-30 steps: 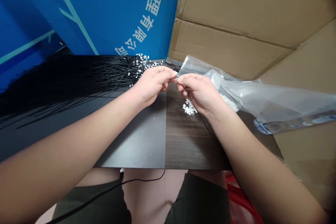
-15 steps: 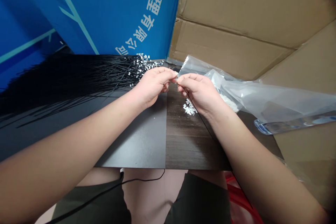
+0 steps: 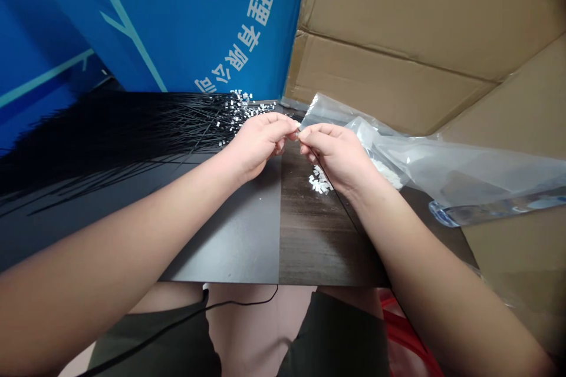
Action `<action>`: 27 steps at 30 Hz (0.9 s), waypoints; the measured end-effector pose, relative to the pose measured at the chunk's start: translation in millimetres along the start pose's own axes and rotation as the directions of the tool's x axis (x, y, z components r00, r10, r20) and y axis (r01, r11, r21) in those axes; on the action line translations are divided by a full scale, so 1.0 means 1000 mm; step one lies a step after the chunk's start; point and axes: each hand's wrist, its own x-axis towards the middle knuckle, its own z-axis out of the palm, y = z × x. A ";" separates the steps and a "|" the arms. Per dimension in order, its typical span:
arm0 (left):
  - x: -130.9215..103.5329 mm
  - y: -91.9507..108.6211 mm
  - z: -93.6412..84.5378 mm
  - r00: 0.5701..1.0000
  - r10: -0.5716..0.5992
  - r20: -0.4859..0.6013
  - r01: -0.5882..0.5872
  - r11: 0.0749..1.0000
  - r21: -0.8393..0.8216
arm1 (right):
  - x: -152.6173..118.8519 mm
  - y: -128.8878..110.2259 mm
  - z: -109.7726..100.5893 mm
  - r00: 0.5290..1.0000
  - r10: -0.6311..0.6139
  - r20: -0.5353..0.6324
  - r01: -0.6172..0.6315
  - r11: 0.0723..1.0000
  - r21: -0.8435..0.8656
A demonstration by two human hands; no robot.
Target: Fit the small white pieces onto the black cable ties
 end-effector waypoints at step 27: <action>0.005 0.003 -0.009 1.000 0.006 0.001 -0.006 0.991 0.131 | 0.008 0.005 -0.015 0.962 -0.274 0.005 0.264 0.921 -0.286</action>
